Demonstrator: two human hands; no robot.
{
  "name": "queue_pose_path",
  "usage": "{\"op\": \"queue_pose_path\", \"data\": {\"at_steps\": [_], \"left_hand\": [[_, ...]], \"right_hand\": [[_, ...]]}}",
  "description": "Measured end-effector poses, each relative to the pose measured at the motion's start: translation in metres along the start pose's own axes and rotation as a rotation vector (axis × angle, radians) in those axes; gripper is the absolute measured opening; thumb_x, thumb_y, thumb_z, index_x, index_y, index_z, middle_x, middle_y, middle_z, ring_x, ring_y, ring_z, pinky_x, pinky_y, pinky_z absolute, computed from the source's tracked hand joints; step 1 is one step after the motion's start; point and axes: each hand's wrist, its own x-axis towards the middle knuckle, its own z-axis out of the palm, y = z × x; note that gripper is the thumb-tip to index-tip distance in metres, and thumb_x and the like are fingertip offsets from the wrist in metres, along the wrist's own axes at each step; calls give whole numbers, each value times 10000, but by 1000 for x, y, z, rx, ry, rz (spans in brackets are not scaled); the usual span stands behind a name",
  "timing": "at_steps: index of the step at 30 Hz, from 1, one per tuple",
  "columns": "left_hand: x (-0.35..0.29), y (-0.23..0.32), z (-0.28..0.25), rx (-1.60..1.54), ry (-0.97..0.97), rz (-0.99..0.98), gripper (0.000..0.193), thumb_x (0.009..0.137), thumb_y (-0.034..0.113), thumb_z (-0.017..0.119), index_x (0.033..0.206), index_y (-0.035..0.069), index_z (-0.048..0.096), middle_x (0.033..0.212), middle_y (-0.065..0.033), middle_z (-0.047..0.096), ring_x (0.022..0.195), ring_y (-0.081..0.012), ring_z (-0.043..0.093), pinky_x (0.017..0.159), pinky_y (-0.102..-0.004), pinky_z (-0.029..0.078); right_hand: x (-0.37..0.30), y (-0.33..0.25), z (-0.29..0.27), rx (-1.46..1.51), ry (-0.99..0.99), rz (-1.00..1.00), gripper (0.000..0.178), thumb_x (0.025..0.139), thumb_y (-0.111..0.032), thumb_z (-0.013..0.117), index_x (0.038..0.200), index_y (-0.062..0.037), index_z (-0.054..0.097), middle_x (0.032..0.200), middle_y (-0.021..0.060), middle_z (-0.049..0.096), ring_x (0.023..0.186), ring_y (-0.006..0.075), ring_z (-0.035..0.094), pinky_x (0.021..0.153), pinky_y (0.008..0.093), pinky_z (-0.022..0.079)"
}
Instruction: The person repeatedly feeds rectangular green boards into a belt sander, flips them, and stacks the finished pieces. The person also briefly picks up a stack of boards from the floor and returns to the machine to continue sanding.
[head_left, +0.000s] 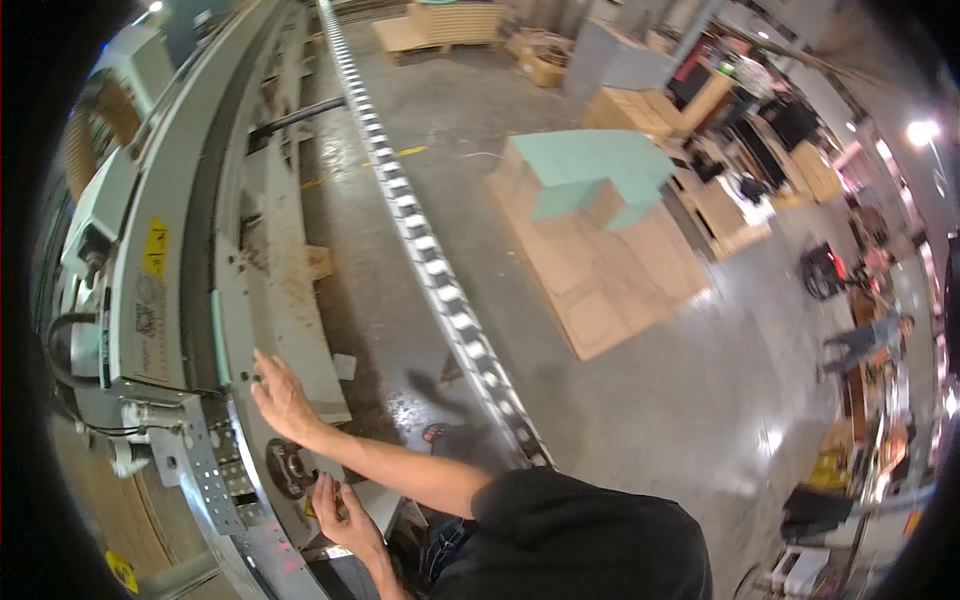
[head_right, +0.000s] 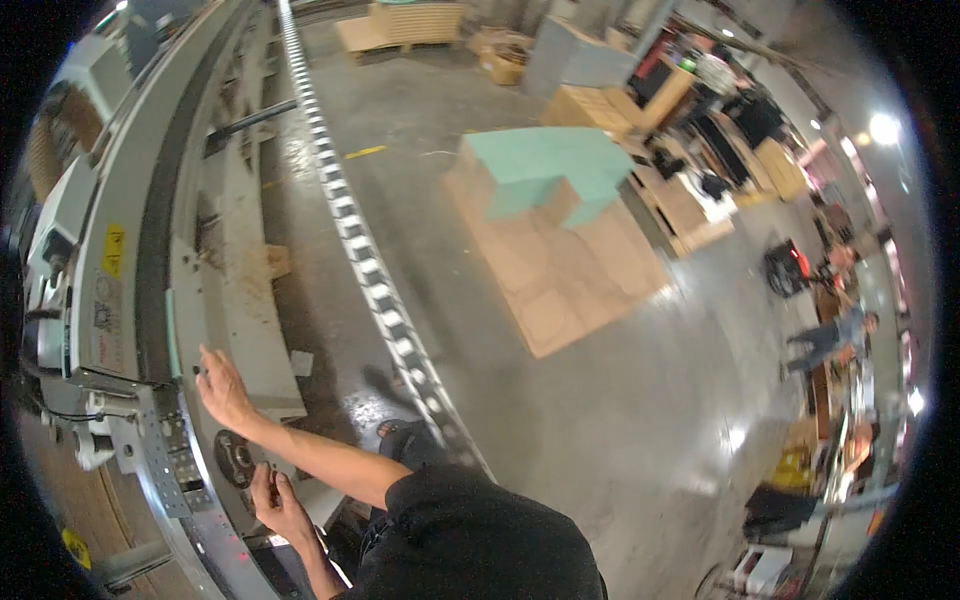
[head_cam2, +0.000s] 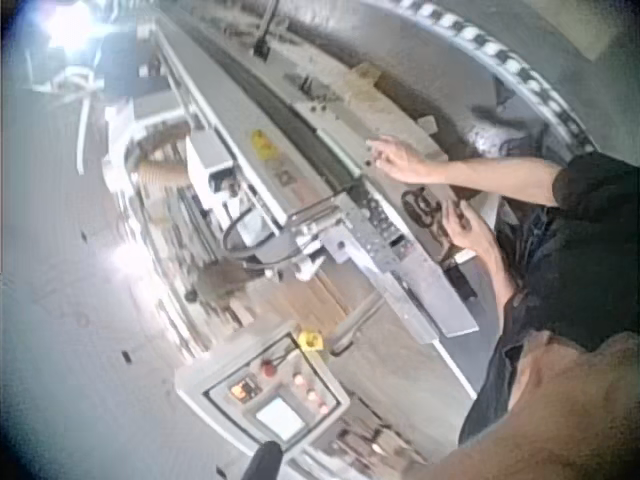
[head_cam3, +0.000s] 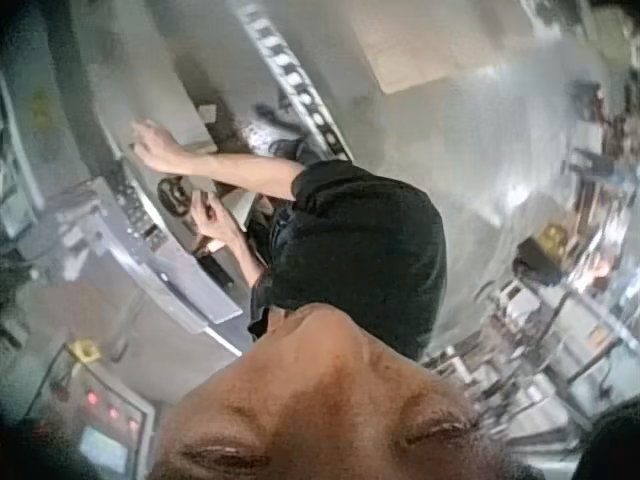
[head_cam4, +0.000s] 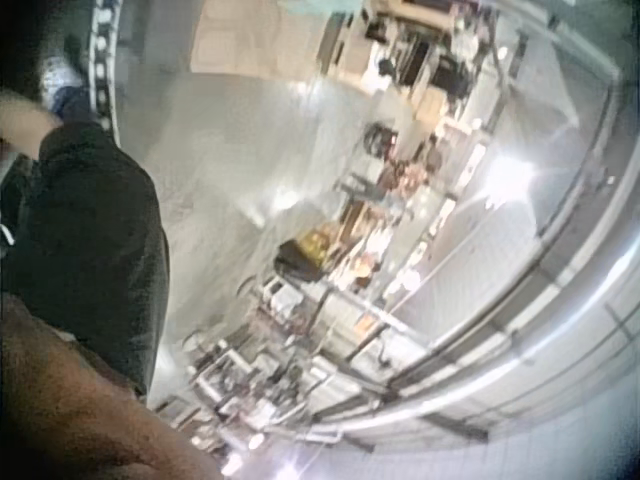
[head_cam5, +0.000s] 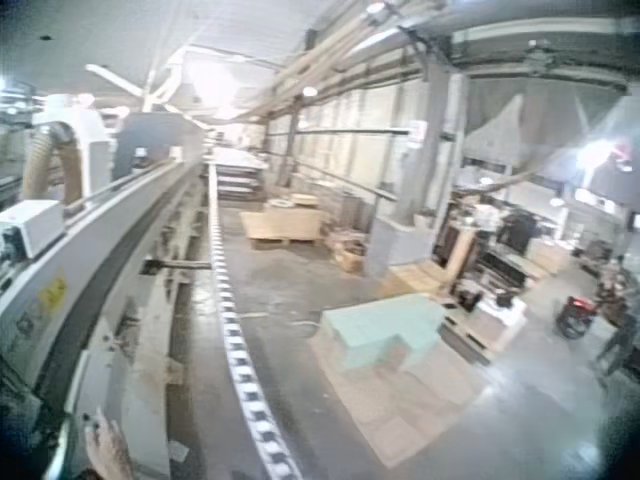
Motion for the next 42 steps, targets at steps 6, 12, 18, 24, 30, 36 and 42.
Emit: {"op": "queue_pose_path", "data": {"at_steps": [6,12,18,24,30,36,42], "left_hand": [[-68,-61,-2,-156,-415,-75,270,968,137,663,1145,-67,646,1134,-131,655,948,-176,612,810,-318,521],[-160,-121,30,-237,-512,130,360,940,111,699,1284,33,630,1174,-115,662,1075,-246,604,997,-386,462],[-244,-42,43,-43,-1025,27,345,892,80,745,1228,61,666,1005,-64,688,898,-158,643,864,-331,528],[-312,-10,116,-3,-1237,128,371,897,88,734,1250,44,629,1058,-82,664,938,-181,635,885,-344,519],[-399,37,212,42,-1355,193,400,902,96,724,1273,28,593,1111,-101,639,978,-205,626,906,-358,510],[-497,79,308,21,-1489,318,430,906,104,713,1296,11,556,1164,-120,615,1018,-228,617,927,-371,501],[-547,116,405,-81,-1541,529,462,911,112,702,1319,-5,520,1217,-139,590,1058,-251,609,948,-384,491]], "right_hand": [[-129,-62,-85,49,-99,-51,466,945,-66,582,1396,20,504,1087,156,601,878,267,607,831,391,504],[-309,-86,-148,-60,-239,-197,316,935,-108,607,1228,10,622,860,141,558,796,290,592,765,393,488],[-398,-110,-259,-110,-309,21,322,931,-118,623,1219,25,648,1039,152,683,916,267,696,812,365,529],[-434,-109,-373,-252,-81,128,315,967,-171,610,1233,-13,673,1047,131,722,962,253,685,867,382,495],[-478,-104,-517,-179,114,93,310,926,-128,661,1226,-57,697,1048,61,728,1001,198,636,1066,378,349],[-486,-119,-668,-23,210,302,335,971,-102,608,1292,-17,654,1087,103,724,988,170,659,884,320,532],[-455,-119,-788,53,352,256,353,992,-149,608,1322,-27,630,1134,122,725,1004,150,668,891,305,529]]}}
